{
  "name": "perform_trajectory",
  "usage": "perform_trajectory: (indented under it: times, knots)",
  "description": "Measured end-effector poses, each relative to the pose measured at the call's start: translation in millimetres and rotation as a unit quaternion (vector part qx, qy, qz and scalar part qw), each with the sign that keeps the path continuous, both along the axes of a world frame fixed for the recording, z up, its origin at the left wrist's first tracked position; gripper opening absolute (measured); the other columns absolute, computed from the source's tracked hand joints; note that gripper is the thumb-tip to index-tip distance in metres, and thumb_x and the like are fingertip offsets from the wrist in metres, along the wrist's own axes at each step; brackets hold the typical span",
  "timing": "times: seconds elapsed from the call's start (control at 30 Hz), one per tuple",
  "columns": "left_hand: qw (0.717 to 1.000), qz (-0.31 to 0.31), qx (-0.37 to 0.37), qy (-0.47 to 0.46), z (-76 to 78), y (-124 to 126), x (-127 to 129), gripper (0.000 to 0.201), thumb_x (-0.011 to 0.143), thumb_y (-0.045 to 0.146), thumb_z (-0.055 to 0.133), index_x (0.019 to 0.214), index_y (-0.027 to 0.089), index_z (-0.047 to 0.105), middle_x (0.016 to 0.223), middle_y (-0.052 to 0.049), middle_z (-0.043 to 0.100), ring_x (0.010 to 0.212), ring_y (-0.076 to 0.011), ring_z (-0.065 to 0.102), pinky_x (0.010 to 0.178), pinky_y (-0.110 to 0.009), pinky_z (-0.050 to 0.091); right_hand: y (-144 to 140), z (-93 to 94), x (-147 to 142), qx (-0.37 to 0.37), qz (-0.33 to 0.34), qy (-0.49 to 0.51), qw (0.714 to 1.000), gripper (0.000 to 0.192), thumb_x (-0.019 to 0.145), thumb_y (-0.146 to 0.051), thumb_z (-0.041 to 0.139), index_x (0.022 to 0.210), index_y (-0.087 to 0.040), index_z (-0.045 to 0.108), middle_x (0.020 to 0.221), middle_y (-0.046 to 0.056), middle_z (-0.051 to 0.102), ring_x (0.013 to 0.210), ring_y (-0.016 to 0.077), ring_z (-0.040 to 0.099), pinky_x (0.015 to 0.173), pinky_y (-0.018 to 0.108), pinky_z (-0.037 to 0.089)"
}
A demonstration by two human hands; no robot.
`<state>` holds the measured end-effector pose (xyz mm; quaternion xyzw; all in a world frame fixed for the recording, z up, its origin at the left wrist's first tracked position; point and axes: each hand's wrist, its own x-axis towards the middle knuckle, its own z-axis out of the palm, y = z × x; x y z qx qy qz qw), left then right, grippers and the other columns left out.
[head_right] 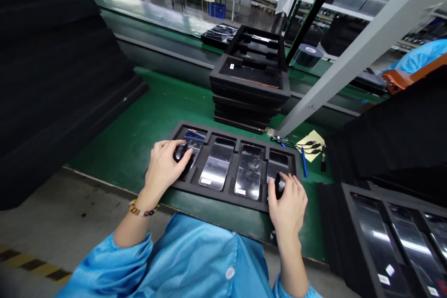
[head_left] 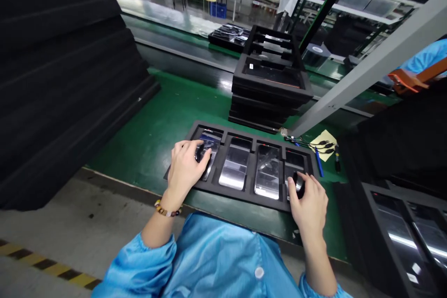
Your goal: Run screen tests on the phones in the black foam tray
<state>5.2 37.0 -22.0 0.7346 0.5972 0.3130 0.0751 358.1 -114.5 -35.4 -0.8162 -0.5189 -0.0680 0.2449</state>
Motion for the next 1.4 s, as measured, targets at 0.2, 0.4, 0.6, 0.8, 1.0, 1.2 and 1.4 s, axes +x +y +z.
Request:
perform_trajectory:
  times: [0.2,0.4,0.6,0.8,1.0,1.2,1.4]
  knots:
    - [1.0,-0.01,-0.006,-0.005,4.7,7.9,-3.0,0.032,0.104,0.043,0.066,0.125,0.02,0.073,0.12,-0.013,0.078,0.126,-0.0367,0.06,0.108,-0.05,0.047,-0.3,-1.0,-5.8,-0.013,-0.009,-0.027,1.0,0.08,0.108,-0.079,0.033,0.135,-0.015,0.072,0.141,0.023,0.072,0.143,0.0407,0.059,0.116,0.056,0.044]
    - [1.0,-0.008,0.005,-0.004,1.1,10.5,-6.2,0.032,0.105,0.045,0.065,0.124,0.02,0.074,0.119,-0.012,0.078,0.125,-0.0353,0.062,0.109,-0.049,0.047,-1.1,-4.0,-8.3,-0.017,-0.012,-0.021,1.0,0.083,0.106,-0.083,0.033,0.137,-0.015,0.069,0.139,0.022,0.071,0.141,0.0428,0.058,0.114,0.057,0.044]
    - [1.0,0.013,0.002,0.004,-3.4,12.3,-10.8,0.032,0.105,0.048,0.064,0.121,0.023,0.076,0.121,-0.01,0.076,0.123,-0.0318,0.066,0.107,-0.048,0.049,7.1,9.4,28.3,-0.033,-0.008,0.105,0.994,0.082,0.099,-0.089,0.043,0.131,-0.019,0.071,0.128,0.018,0.076,0.128,0.0422,0.065,0.111,0.063,0.046]
    - [0.999,0.036,-0.025,-0.006,-4.1,14.2,-15.0,0.037,0.101,0.057,0.065,0.116,0.026,0.078,0.121,-0.008,0.078,0.123,-0.0313,0.067,0.108,-0.048,0.051,13.4,11.6,57.7,0.001,-0.057,0.233,0.971,0.063,0.099,-0.081,0.054,0.128,-0.03,0.077,0.128,0.012,0.076,0.141,0.0411,0.058,0.11,0.061,0.051]
    - [0.998,0.06,-0.016,-0.011,-2.7,13.7,-13.6,0.036,0.099,0.059,0.068,0.113,0.028,0.078,0.119,-0.008,0.078,0.122,-0.0313,0.068,0.107,-0.048,0.054,4.6,1.0,49.9,0.015,0.013,0.223,0.975,0.053,0.106,-0.068,0.057,0.13,-0.024,0.075,0.131,0.013,0.076,0.151,0.0383,0.049,0.118,0.057,0.048]
    - [0.998,0.065,-0.021,-0.018,-3.3,11.7,-11.6,0.037,0.1,0.059,0.066,0.116,0.027,0.078,0.123,-0.009,0.076,0.123,-0.0302,0.069,0.105,-0.047,0.056,4.9,2.8,50.2,0.008,0.013,0.217,0.976,0.054,0.106,-0.068,0.056,0.129,-0.023,0.074,0.129,0.013,0.076,0.151,0.0378,0.048,0.121,0.058,0.044]
    - [0.997,0.07,-0.036,-0.01,-5.2,11.6,-11.3,0.041,0.101,0.06,0.063,0.119,0.026,0.078,0.124,-0.009,0.076,0.126,-0.0304,0.068,0.107,-0.047,0.054,5.4,-0.7,56.7,0.01,-0.001,0.229,0.973,0.059,0.101,-0.076,0.058,0.125,-0.025,0.076,0.138,0.013,0.074,0.153,0.0393,0.049,0.119,0.061,0.045]
